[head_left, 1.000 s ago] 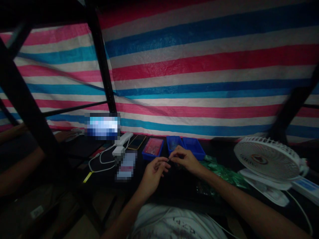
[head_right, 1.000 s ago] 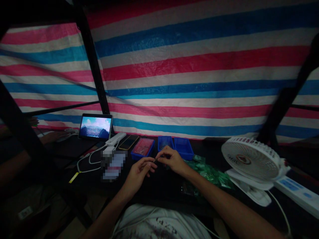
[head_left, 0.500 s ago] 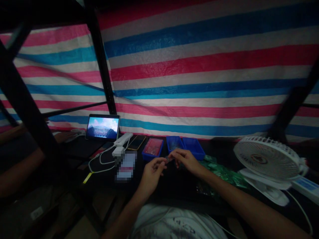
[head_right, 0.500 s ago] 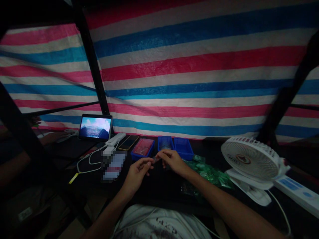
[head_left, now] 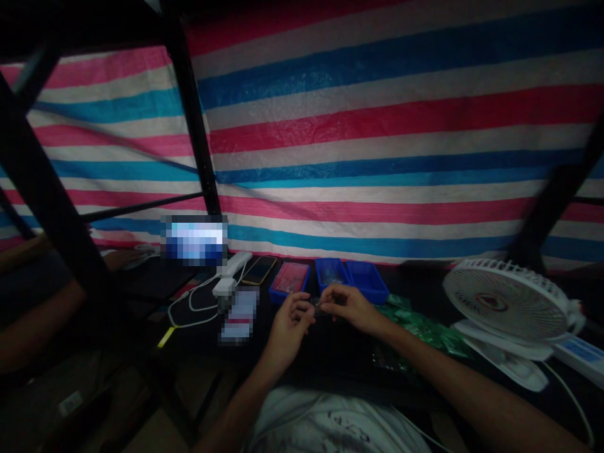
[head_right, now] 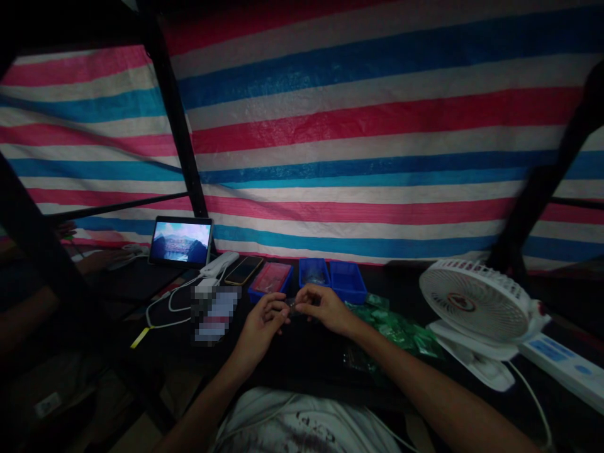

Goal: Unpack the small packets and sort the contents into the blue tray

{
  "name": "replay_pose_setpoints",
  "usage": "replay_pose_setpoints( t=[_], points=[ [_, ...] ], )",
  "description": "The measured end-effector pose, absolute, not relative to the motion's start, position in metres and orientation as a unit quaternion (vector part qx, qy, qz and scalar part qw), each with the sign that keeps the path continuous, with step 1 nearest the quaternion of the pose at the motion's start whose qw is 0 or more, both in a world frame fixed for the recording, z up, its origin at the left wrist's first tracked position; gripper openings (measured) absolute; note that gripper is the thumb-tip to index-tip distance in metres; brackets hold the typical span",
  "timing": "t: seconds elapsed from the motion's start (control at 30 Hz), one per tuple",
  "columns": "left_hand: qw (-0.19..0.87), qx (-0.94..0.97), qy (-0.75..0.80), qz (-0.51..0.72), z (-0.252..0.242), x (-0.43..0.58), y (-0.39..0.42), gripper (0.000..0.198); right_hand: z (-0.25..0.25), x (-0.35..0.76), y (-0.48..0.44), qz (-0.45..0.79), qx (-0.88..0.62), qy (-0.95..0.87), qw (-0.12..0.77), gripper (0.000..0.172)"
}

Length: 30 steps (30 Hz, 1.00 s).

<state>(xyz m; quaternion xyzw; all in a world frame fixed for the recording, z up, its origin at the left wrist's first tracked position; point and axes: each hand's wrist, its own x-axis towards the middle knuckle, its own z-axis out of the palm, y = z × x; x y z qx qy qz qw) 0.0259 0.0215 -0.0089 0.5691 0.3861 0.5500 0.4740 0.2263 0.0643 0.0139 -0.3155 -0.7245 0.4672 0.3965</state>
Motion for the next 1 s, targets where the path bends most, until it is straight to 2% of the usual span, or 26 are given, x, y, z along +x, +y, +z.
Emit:
replay_pose_setpoints(
  t=[0.2,0.37,0.57,0.77,0.83,0.93,1.0],
  points=[
    [0.437,0.613,0.39,0.53,-0.0063,0.0245,0.0202,0.026,0.0172,0.2273,0.0623,0.412,-0.322,-0.751,0.403,0.03],
    [0.459,0.61,0.377,0.524,-0.0043,0.0242,0.0184,0.029,0.0153,0.2256,0.0638,0.495,-0.299,-0.711,0.399,0.034],
    [0.472,0.582,0.381,0.541,-0.0068,0.0243,0.0198,0.032,0.0196,0.2251,0.0647,0.483,-0.312,-0.702,0.42,0.04],
    [0.455,0.583,0.396,0.544,-0.0068,0.0243,0.0211,0.031,0.0147,0.2249,0.0636,0.48,-0.304,-0.715,0.408,0.031],
    [0.454,0.585,0.394,0.545,-0.0077,0.0242,0.0218,0.031,0.0123,0.2248,0.0633,0.499,-0.295,-0.704,0.41,0.039],
    [0.453,0.582,0.395,0.549,-0.0104,0.0243,0.0233,0.03,0.0109,0.2247,0.0635,0.509,-0.295,-0.692,0.42,0.06],
    [0.461,0.567,0.394,0.558,-0.0125,0.0246,0.0246,0.035,0.011,0.2247,0.064,0.5,-0.305,-0.698,0.412,0.054]
  ],
)
